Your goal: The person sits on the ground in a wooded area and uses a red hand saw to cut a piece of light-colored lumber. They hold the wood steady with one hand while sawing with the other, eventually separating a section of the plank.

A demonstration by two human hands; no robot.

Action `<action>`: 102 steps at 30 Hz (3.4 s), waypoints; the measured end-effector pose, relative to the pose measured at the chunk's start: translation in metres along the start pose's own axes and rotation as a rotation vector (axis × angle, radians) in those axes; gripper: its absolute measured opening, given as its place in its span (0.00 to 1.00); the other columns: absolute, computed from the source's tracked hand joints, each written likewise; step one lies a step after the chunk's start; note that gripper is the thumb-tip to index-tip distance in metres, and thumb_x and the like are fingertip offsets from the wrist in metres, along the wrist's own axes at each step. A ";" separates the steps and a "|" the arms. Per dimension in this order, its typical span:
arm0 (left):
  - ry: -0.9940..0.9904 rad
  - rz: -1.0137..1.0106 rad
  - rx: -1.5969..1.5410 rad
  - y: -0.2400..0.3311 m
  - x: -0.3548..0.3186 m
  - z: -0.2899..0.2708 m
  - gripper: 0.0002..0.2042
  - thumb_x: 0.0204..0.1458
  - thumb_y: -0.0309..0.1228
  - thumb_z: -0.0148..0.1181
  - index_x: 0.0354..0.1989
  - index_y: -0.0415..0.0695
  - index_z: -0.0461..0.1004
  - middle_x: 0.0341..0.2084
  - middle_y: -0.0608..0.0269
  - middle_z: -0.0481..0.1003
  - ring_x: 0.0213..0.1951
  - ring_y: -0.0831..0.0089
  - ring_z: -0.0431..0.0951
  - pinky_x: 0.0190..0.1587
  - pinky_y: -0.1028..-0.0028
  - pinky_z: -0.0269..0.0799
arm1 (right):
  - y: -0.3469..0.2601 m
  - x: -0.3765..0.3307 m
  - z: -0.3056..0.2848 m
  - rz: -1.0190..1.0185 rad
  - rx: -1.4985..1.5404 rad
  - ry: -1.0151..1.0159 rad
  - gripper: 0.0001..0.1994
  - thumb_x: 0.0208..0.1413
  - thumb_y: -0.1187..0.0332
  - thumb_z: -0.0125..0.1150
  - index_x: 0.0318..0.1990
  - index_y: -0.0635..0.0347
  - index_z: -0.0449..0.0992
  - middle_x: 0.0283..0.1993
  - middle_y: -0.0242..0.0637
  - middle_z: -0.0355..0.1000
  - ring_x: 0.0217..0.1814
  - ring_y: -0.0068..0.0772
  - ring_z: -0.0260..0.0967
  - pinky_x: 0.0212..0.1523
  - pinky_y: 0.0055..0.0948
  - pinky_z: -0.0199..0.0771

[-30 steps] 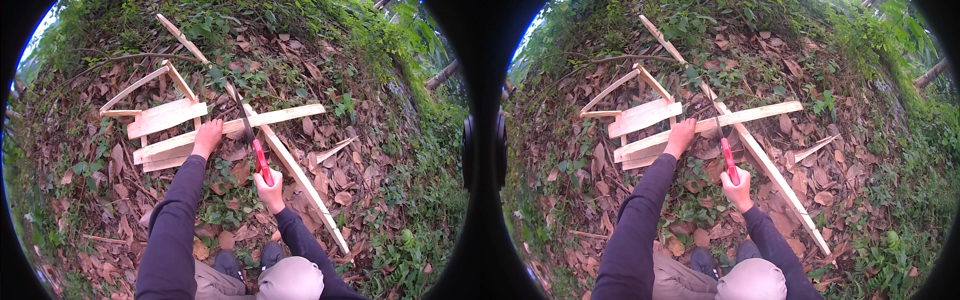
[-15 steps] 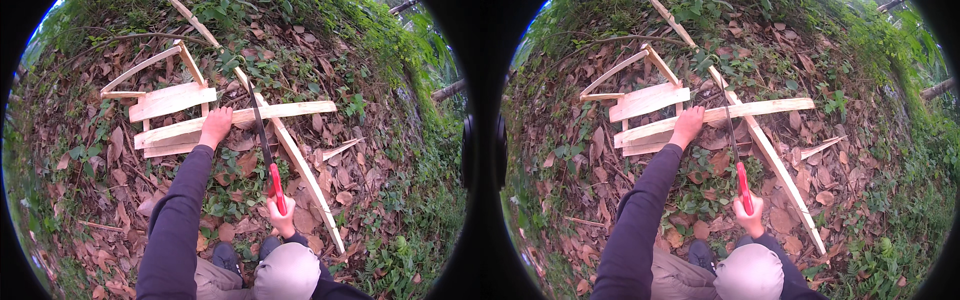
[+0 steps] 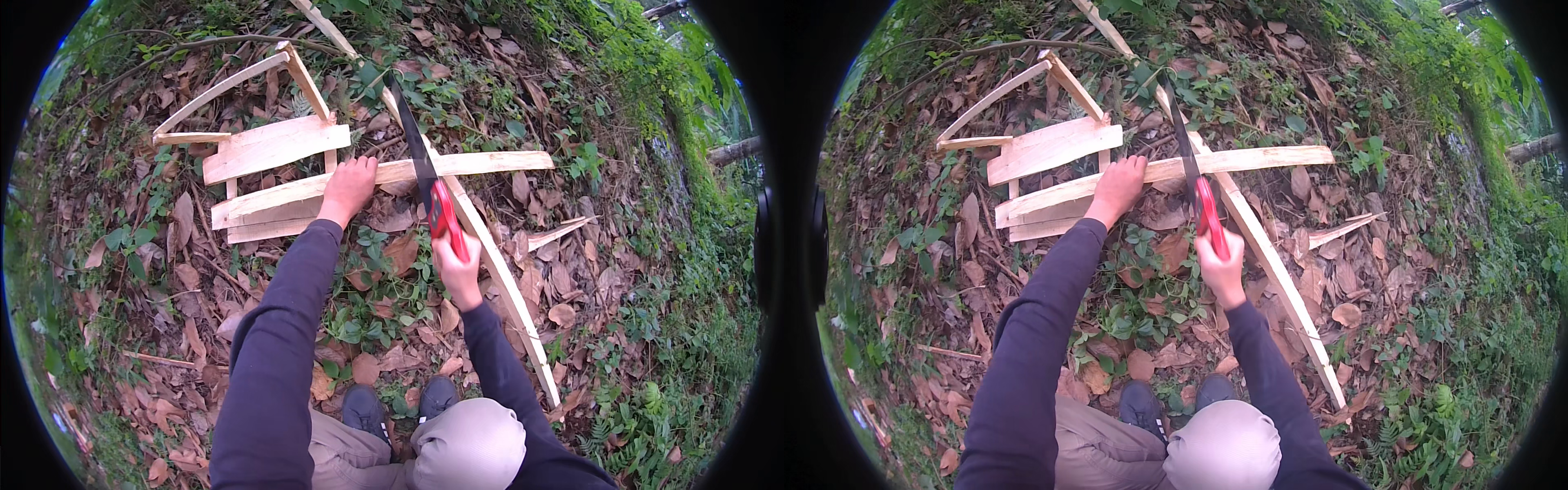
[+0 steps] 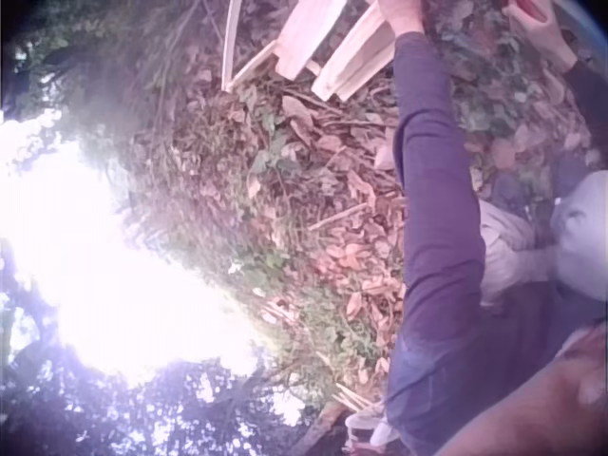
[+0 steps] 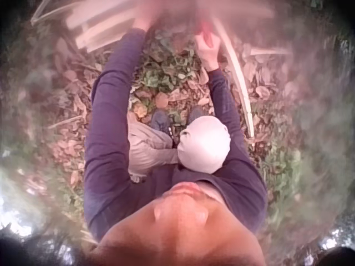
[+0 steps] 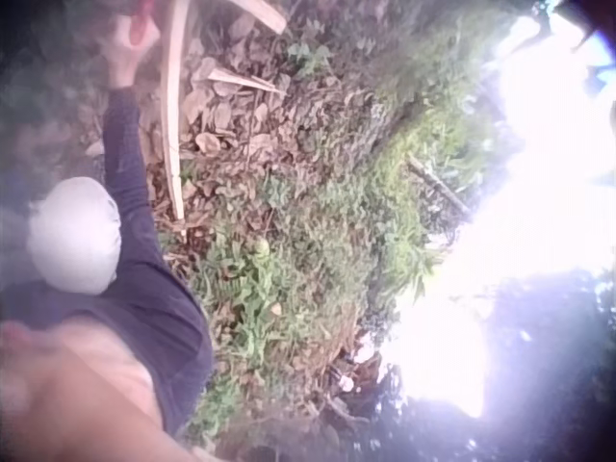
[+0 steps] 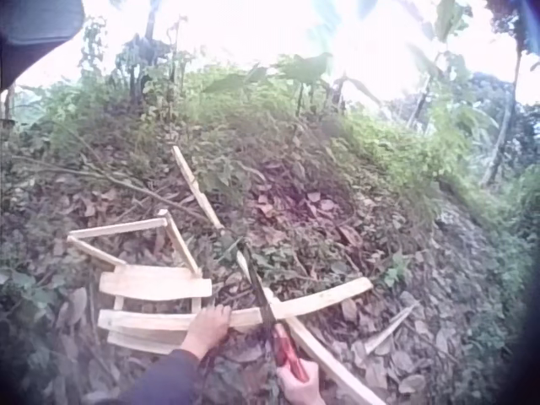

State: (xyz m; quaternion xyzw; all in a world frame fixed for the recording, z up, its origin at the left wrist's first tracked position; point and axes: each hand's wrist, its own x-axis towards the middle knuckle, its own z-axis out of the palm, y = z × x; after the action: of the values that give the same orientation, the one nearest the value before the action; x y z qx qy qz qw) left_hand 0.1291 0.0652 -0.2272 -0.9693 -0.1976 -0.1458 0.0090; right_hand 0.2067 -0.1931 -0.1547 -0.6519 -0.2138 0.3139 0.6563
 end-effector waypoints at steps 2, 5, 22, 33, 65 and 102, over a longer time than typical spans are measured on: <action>-0.034 0.010 -0.014 0.002 0.005 -0.001 0.06 0.55 0.28 0.52 0.39 0.44 0.71 0.31 0.58 0.77 0.35 0.62 0.81 0.37 0.63 0.75 | 0.000 0.024 0.003 0.056 0.165 -0.003 0.13 0.55 0.78 0.59 0.21 0.57 0.66 0.16 0.21 0.61 0.15 0.13 0.54 0.17 0.22 0.52; 0.002 -0.011 0.016 -0.009 -0.010 0.004 0.06 0.56 0.28 0.51 0.39 0.43 0.71 0.32 0.59 0.77 0.35 0.62 0.81 0.37 0.64 0.75 | 0.001 -0.056 -0.004 0.098 0.228 -0.004 0.13 0.56 0.81 0.56 0.21 0.58 0.63 0.14 0.24 0.60 0.12 0.15 0.55 0.14 0.22 0.54; -0.043 0.004 -0.025 -0.003 0.000 0.000 0.06 0.55 0.28 0.53 0.39 0.43 0.69 0.34 0.56 0.77 0.37 0.59 0.81 0.39 0.62 0.76 | -0.027 -0.091 -0.054 -0.043 -0.047 0.084 0.14 0.53 0.78 0.61 0.20 0.60 0.64 0.15 0.24 0.62 0.17 0.13 0.55 0.19 0.22 0.53; -0.080 -0.010 -0.094 -0.006 0.002 -0.001 0.06 0.55 0.27 0.53 0.39 0.41 0.69 0.33 0.53 0.78 0.35 0.55 0.81 0.37 0.60 0.78 | -0.022 -0.060 -0.009 -0.128 -0.237 0.046 0.13 0.53 0.76 0.62 0.19 0.61 0.66 0.13 0.24 0.61 0.15 0.14 0.55 0.18 0.24 0.53; -0.085 -0.013 0.008 -0.004 -0.005 0.001 0.07 0.54 0.27 0.53 0.40 0.42 0.70 0.32 0.56 0.77 0.35 0.59 0.81 0.38 0.63 0.77 | -0.008 -0.082 -0.005 -0.185 -0.262 0.001 0.11 0.50 0.77 0.60 0.19 0.63 0.65 0.12 0.27 0.58 0.15 0.15 0.55 0.18 0.26 0.55; -0.039 0.033 -0.009 0.007 0.007 -0.001 0.06 0.55 0.28 0.52 0.39 0.42 0.70 0.32 0.56 0.77 0.36 0.59 0.81 0.37 0.63 0.77 | -0.016 -0.001 -0.001 -0.100 -0.180 0.008 0.12 0.52 0.76 0.59 0.20 0.60 0.63 0.16 0.24 0.56 0.18 0.13 0.52 0.19 0.26 0.51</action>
State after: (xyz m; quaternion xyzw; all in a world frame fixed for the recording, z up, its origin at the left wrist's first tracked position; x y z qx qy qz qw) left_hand 0.1377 0.0620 -0.2239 -0.9752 -0.1811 -0.1275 0.0032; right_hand 0.2091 -0.1934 -0.1384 -0.6979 -0.2707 0.2576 0.6110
